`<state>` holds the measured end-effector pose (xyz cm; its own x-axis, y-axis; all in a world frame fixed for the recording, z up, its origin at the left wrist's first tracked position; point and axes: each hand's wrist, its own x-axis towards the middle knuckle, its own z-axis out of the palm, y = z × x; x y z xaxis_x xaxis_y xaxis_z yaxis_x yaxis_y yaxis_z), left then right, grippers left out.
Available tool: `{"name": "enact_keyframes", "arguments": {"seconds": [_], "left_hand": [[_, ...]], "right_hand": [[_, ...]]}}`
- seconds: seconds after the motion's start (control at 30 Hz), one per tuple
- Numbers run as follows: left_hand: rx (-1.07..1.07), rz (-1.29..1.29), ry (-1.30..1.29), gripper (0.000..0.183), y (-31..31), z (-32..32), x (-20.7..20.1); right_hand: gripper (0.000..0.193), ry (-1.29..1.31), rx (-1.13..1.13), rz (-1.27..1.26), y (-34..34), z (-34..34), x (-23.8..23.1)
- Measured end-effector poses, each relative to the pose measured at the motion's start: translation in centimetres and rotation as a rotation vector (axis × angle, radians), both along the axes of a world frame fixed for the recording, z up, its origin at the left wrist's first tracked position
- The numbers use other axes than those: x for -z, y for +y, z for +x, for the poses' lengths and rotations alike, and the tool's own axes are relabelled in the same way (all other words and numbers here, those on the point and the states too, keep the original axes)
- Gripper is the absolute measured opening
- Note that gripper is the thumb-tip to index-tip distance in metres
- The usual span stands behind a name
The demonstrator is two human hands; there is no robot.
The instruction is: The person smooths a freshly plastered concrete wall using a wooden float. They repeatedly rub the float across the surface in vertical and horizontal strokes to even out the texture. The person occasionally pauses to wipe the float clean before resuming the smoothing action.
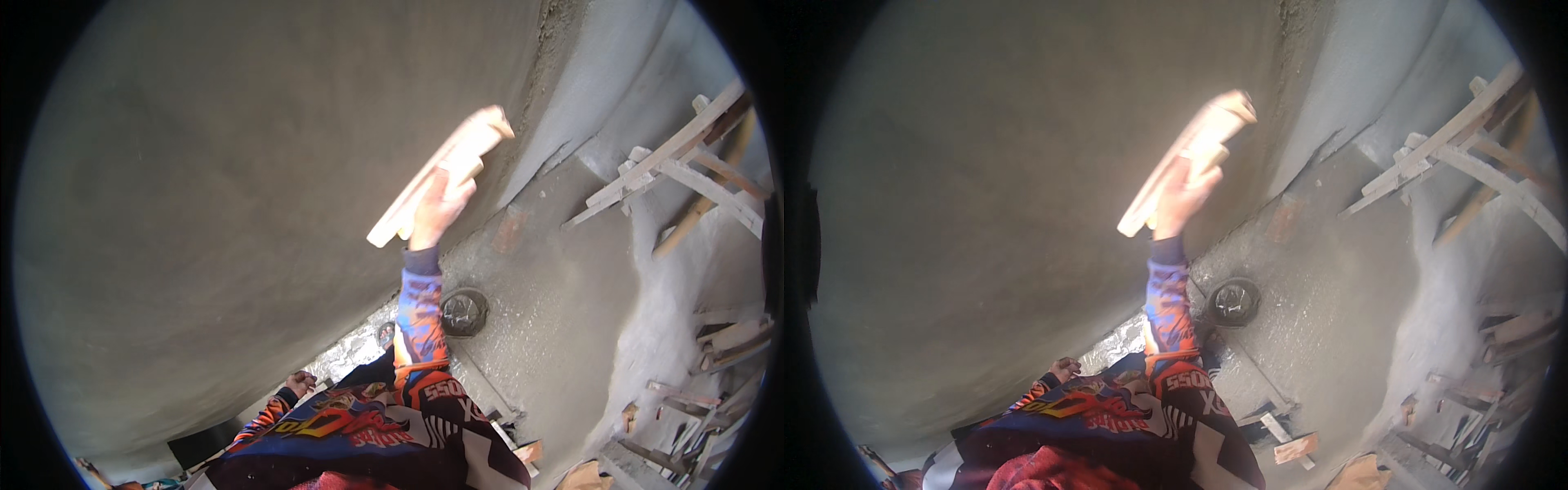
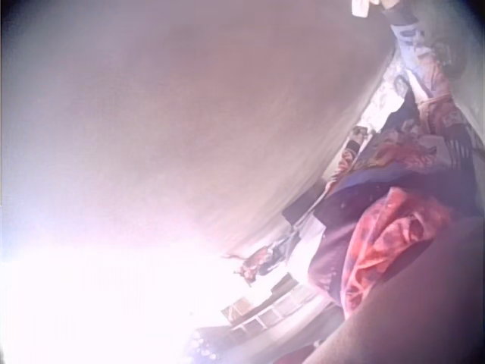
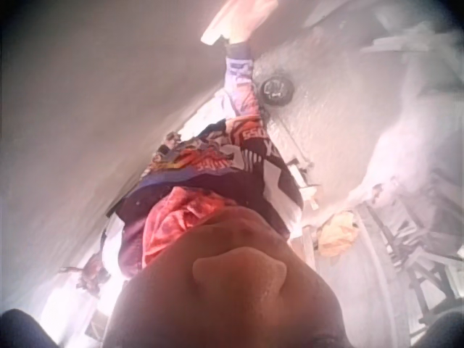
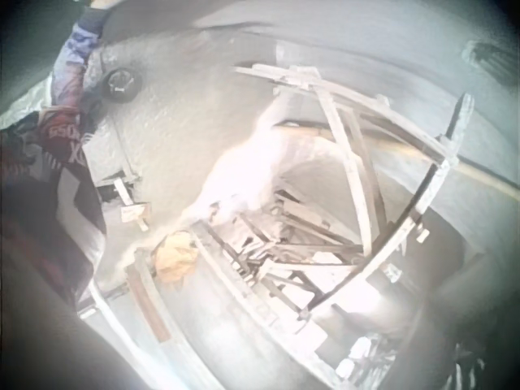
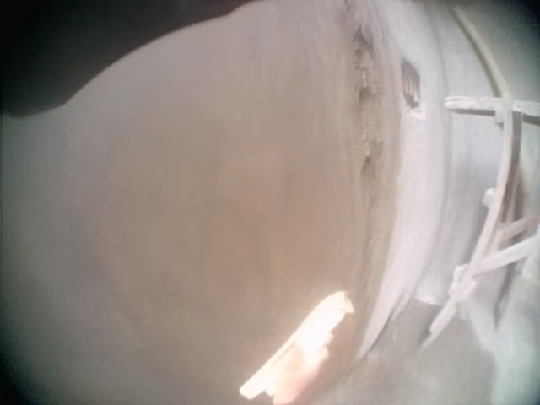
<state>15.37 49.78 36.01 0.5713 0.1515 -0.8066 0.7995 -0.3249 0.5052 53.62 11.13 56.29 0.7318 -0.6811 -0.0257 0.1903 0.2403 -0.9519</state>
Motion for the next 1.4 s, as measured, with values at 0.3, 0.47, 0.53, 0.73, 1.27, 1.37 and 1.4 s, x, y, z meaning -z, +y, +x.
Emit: {"name": "enact_keyframes", "arguments": {"seconds": [0.3, 0.47, 0.53, 0.73, 1.27, 1.37, 1.4], "left_hand": [[0.026, 0.017, -0.069, 0.029, -2.4, 2.2, -0.7], [0.435, 0.082, -0.144, 0.017, -1.4, 0.5, 2.2], [0.151, -0.035, -0.120, 0.015, -0.8, 0.6, 3.8], [0.013, 0.109, 0.097, 0.026, -2.9, 2.6, 1.5], [0.129, 0.112, -0.047, 0.023, -7.1, 8.1, 3.4], [-0.084, 0.066, -0.238, 0.022, -4.7, 4.0, 3.7], [-0.044, 0.092, -0.230, 0.021, -5.3, 4.6, 2.8]], "right_hand": [[0.052, -0.103, 0.016, 0.030, 0.1, -0.8, -1.1], [0.059, -0.322, 0.063, -0.520, 6.0, -5.2, -4.7], [0.054, -0.358, 0.105, -0.299, 4.7, -3.5, -1.7], [0.050, -0.340, 0.051, -0.560, 1.5, -1.6, -9.8], [0.061, -0.447, 0.054, -0.478, -0.4, -0.1, -5.7], [0.048, -0.390, 0.100, -0.286, -4.4, 3.9, -12.5], [0.049, -0.406, 0.121, -0.280, -4.8, 4.1, -16.7]]}}
